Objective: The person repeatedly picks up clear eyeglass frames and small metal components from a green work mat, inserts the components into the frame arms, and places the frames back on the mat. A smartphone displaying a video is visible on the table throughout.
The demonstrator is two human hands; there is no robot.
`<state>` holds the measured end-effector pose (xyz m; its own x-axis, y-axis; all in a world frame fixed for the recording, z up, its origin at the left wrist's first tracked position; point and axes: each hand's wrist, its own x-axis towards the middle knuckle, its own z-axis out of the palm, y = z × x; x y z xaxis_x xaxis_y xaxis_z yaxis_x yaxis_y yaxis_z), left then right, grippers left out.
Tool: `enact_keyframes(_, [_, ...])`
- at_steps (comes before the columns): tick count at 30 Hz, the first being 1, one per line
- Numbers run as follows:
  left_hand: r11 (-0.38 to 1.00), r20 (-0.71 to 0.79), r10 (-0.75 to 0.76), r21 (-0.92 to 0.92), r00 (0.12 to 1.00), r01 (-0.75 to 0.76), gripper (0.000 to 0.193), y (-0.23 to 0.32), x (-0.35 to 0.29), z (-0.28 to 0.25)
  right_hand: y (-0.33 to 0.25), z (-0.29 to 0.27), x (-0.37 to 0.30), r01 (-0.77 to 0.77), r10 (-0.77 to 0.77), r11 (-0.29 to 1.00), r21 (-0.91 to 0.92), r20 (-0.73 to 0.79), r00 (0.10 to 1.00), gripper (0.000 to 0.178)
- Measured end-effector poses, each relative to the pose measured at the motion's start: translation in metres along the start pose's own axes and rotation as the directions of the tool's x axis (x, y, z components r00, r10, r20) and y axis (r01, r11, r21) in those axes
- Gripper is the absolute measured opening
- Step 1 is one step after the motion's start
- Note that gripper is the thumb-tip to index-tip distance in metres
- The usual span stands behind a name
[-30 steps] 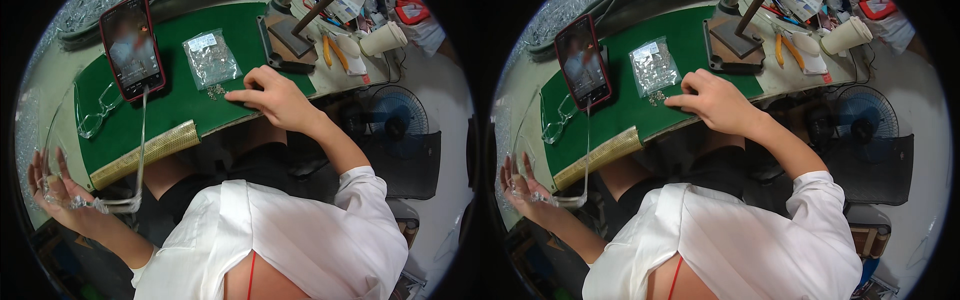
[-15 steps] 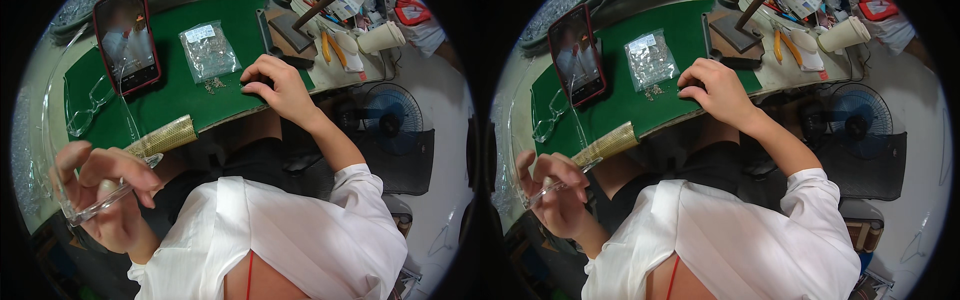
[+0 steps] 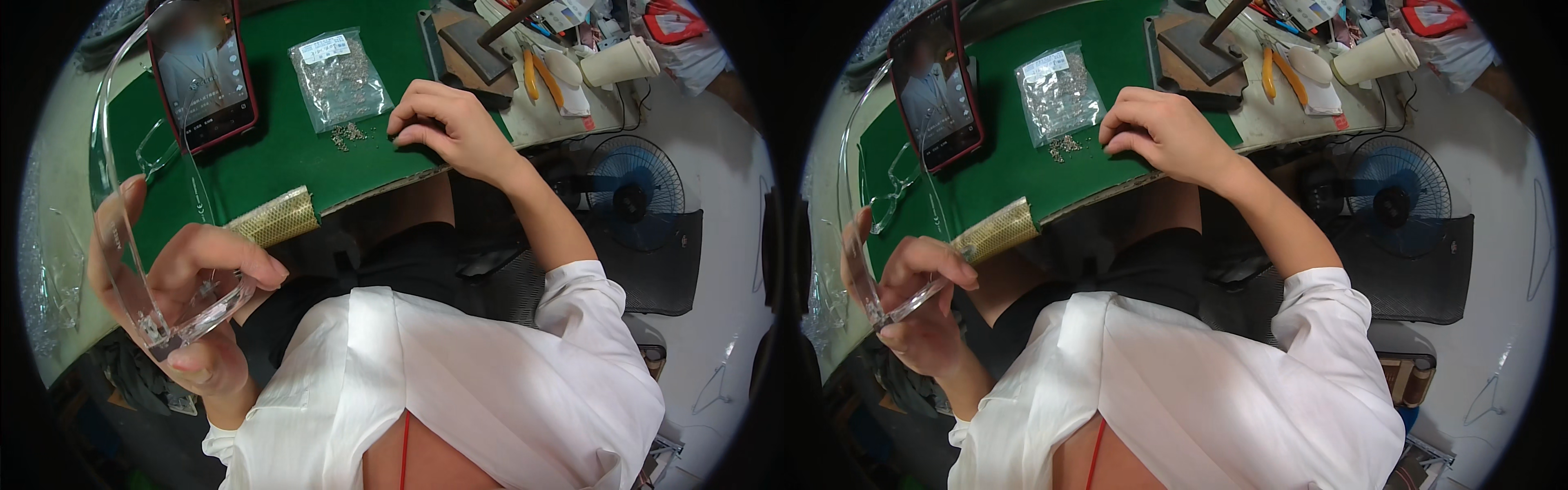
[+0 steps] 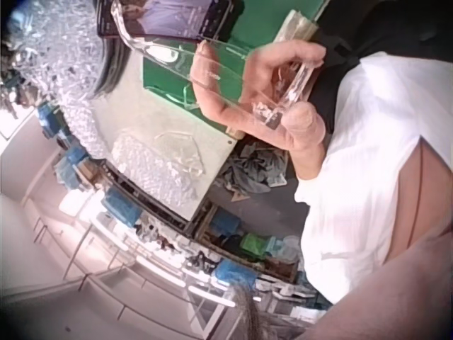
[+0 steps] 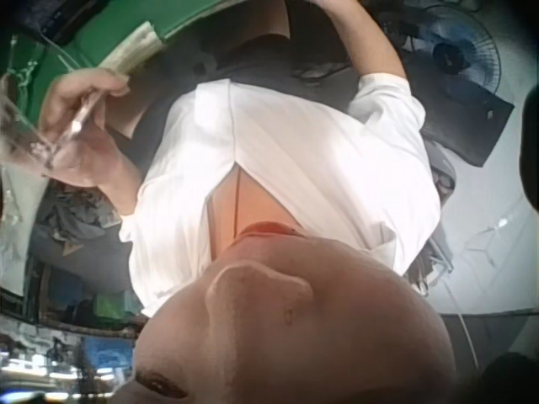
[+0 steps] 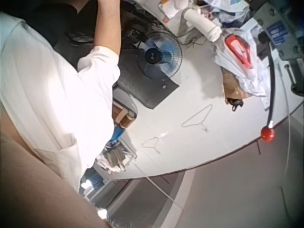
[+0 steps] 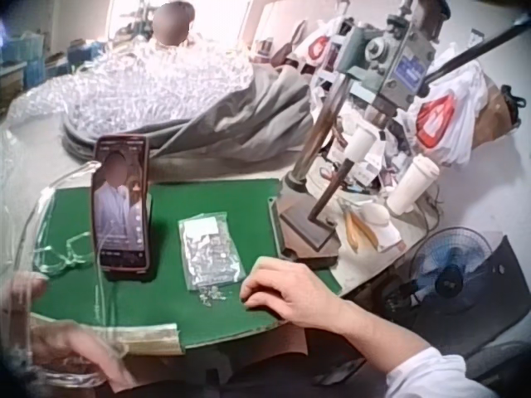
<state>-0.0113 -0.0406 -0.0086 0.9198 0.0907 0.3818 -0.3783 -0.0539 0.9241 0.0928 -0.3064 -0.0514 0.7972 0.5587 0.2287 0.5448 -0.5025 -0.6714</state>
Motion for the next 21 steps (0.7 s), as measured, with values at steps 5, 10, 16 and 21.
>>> enact_keyframes(5, [1.000,-0.029,-0.002,0.010,1.000,0.002,0.094,0.001,0.002,0.006,0.009,-0.001,0.008,0.076,-0.078,0.997,0.024,0.063,0.995,0.012])
enact_keyframes(10, [0.999,-0.026,-0.018,0.027,1.000,0.018,0.095,0.001,0.001,0.003,0.005,0.004,0.011,0.086,-0.081,0.993,-0.082,0.058,0.995,0.012])
enact_keyframes(16, [0.999,-0.011,-0.030,0.017,0.999,0.030,0.096,0.001,0.000,0.001,-0.010,0.010,0.006,0.033,-0.037,0.957,-0.289,-0.008,0.999,0.013])
enact_keyframes(21, [0.999,-0.016,-0.038,-0.005,0.999,0.037,0.097,0.003,-0.002,0.001,-0.015,0.023,0.003,-0.009,-0.034,0.898,-0.440,-0.089,0.995,0.010])
